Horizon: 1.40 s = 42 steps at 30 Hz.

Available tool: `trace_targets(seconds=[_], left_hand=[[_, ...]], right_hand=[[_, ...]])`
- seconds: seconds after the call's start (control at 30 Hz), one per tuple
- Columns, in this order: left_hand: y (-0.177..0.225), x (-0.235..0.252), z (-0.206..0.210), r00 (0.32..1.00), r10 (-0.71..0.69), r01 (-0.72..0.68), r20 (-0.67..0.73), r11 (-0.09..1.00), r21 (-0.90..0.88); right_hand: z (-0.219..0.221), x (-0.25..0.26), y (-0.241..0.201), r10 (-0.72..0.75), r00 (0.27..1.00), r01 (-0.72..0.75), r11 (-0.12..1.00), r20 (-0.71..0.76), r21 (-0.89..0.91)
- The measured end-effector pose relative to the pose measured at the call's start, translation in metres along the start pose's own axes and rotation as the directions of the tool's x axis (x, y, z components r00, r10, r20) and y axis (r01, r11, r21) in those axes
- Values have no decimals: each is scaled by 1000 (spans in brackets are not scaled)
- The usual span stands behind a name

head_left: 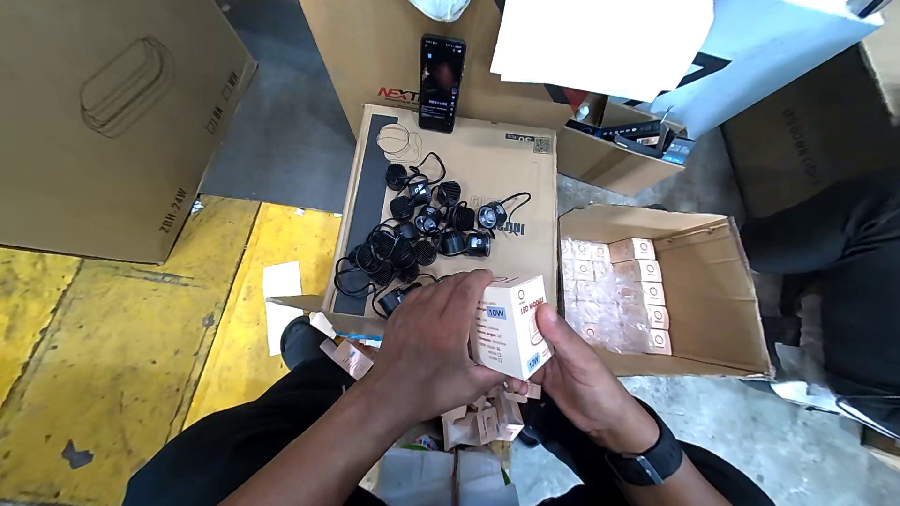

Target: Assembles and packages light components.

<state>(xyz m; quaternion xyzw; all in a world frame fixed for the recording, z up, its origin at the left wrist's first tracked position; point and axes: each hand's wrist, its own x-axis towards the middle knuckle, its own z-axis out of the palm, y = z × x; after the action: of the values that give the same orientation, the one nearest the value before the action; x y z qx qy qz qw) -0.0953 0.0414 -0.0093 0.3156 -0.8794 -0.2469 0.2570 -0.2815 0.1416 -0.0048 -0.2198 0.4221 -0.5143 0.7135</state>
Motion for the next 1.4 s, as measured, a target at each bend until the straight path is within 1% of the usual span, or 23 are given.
trace_targets(seconds=[0.2, 0.33, 1.4], left_hand=[[0, 0, 0, 1000, 1, -1, 0, 1000, 6], [2, -2, 0, 999, -24, 24, 40, 1000, -8], [2, -2, 0, 999, -7, 8, 43, 1000, -2]], right_hand=[[0, 0, 0, -6, 1000, 6, 1000, 15, 9], [0, 0, 0, -8, 1000, 8, 1000, 5, -12], [1, 0, 1, -14, 1000, 14, 1000, -7, -20]])
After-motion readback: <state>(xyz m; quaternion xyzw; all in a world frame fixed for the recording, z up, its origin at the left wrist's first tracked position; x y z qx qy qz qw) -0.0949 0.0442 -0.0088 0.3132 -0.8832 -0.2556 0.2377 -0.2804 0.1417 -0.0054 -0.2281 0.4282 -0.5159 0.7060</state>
